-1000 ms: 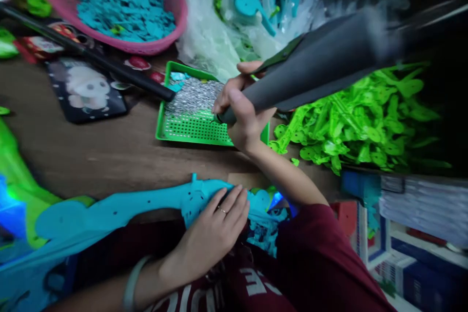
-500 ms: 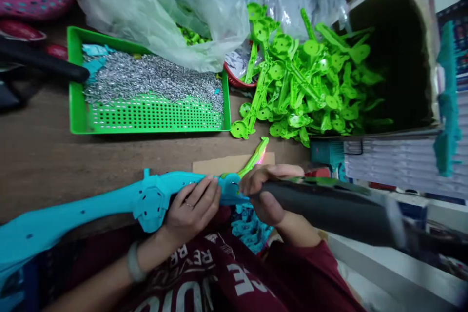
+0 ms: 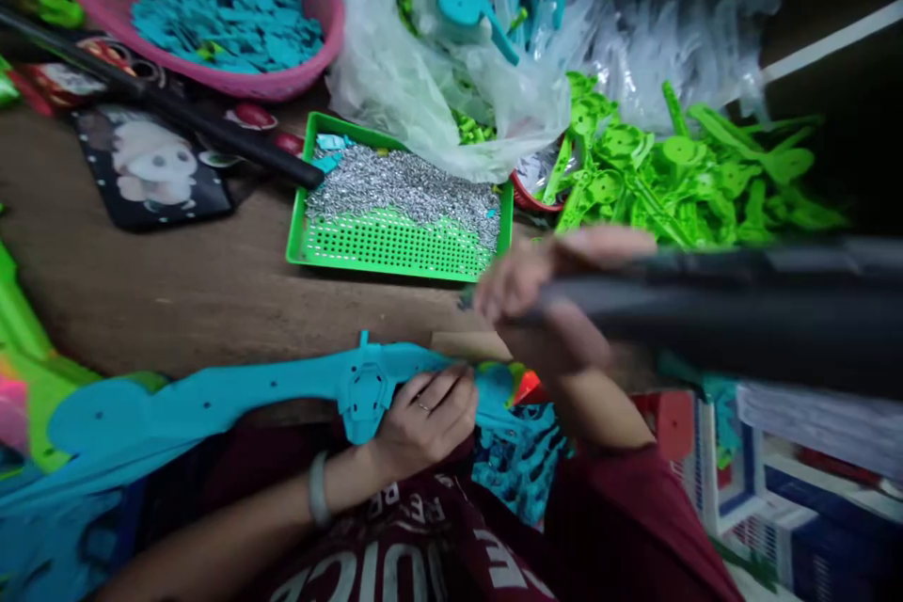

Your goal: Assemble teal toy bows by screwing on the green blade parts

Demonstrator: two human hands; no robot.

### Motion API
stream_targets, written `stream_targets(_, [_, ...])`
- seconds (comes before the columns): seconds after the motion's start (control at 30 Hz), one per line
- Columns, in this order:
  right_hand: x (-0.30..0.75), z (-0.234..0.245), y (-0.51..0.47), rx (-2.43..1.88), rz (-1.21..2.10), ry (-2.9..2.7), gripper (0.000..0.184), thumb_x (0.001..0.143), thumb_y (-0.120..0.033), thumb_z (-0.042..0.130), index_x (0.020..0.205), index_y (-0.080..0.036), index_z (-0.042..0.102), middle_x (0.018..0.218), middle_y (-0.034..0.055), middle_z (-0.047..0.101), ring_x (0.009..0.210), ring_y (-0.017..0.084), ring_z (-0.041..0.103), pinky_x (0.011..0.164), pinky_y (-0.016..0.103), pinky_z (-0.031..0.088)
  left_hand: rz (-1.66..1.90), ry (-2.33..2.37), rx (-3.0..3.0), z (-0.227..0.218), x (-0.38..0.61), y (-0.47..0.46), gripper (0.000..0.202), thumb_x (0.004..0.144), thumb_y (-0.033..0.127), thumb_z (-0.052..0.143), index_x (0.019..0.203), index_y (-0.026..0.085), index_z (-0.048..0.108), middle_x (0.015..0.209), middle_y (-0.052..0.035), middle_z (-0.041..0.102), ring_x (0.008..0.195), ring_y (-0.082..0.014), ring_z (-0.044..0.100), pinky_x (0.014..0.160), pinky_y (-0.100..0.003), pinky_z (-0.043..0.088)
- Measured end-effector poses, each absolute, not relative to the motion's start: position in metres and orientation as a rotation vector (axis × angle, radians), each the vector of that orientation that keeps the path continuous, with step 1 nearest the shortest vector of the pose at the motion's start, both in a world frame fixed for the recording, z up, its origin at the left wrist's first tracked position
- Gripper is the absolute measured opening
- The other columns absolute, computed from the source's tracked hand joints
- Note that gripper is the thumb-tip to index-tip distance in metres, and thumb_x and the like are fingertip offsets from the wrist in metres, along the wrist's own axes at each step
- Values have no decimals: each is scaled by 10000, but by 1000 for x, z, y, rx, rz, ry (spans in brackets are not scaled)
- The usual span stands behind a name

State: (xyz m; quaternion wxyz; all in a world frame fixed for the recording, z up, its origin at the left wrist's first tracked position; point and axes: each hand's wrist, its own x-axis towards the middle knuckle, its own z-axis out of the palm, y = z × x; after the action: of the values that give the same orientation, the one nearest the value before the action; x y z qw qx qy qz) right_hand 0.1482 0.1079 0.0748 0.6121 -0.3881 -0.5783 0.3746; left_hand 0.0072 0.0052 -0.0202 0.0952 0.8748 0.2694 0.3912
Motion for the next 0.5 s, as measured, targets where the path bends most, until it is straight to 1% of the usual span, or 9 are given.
stream_targets(0.03, [136, 65, 132, -862, 820, -1300, 335, 845, -486, 661, 1090, -366, 466, 575, -96, 473, 418, 141, 512, 422, 286, 499, 1171, 806, 2594, -20, 7, 5, 168, 969, 148, 563, 1035, 138, 718, 1113, -59, 774, 1121, -219, 683, 913, -349, 478])
stream_targets(0.1, [113, 42, 172, -952, 797, -1250, 462, 822, -644, 612, 1118, -344, 422, 592, -87, 460, 437, 154, 516, 451, 320, 512, 1188, 810, 2581, -22, 8, 4, 159, 965, 142, 568, 1023, 139, 716, 1108, -56, 773, 1131, -220, 677, 922, -351, 471])
stream_targets(0.13, [103, 31, 187, -993, 796, -1235, 506, 812, -692, 588, 1124, -338, 404, 596, -86, 454, 442, 156, 515, 466, 330, 519, 1193, 812, 2573, -22, 8, 4, 156, 966, 144, 569, 1020, 142, 716, 1111, -54, 772, 1141, -218, 671, 927, -348, 466])
stream_targets(0.17, [96, 23, 197, -1000, 801, -1223, 522, 808, -702, 584, 1121, -332, 391, 597, -88, 447, 442, 154, 509, 473, 332, 520, 1196, 811, 2571, -23, 8, 4, 153, 965, 147, 573, 1020, 145, 715, 1115, -55, 769, 1152, -217, 665, 932, -346, 462])
stream_targets(0.2, [91, 16, 204, -973, 807, -1214, 504, 816, -675, 597, 1113, -326, 386, 597, -92, 441, 440, 148, 500, 472, 325, 515, 1200, 812, 2571, -24, 8, 3, 148, 963, 151, 578, 1020, 148, 714, 1119, -57, 767, 1162, -218, 659, 937, -345, 459])
stream_targets(0.3, [87, 9, 207, -862, 810, -1200, 423, 851, -549, 634, 1095, -305, 390, 597, -101, 428, 435, 127, 483, 458, 297, 493, 1225, 812, 2556, -26, 8, 4, 144, 964, 162, 578, 1008, 155, 715, 1114, -57, 766, 1168, -217, 654, 939, -343, 460])
stream_targets(0.33, [88, 9, 206, -868, 808, -1206, 419, 858, -542, 631, 1099, -300, 388, 601, -101, 429, 436, 124, 486, 457, 295, 489, 1233, 817, 2549, -26, 8, 4, 152, 969, 162, 569, 1000, 160, 717, 1109, -51, 768, 1164, -214, 656, 936, -339, 462])
stream_targets(0.43, [91, 7, 204, -911, 794, -1251, 460, 860, -606, 600, 1113, -297, 373, 602, -104, 435, 434, 124, 499, 450, 304, 483, 1236, 834, 2542, -26, 8, 5, 189, 982, 156, 535, 988, 175, 723, 1106, -35, 773, 1156, -201, 660, 926, -328, 468])
stream_targets(0.5, [91, 4, 205, -882, 798, -1263, 441, 872, -600, 594, 1105, -294, 378, 606, -104, 441, 437, 114, 499, 446, 295, 469, 1231, 838, 2536, -26, 8, 5, 198, 982, 150, 526, 996, 173, 722, 1112, -38, 771, 1159, -201, 658, 926, -331, 471])
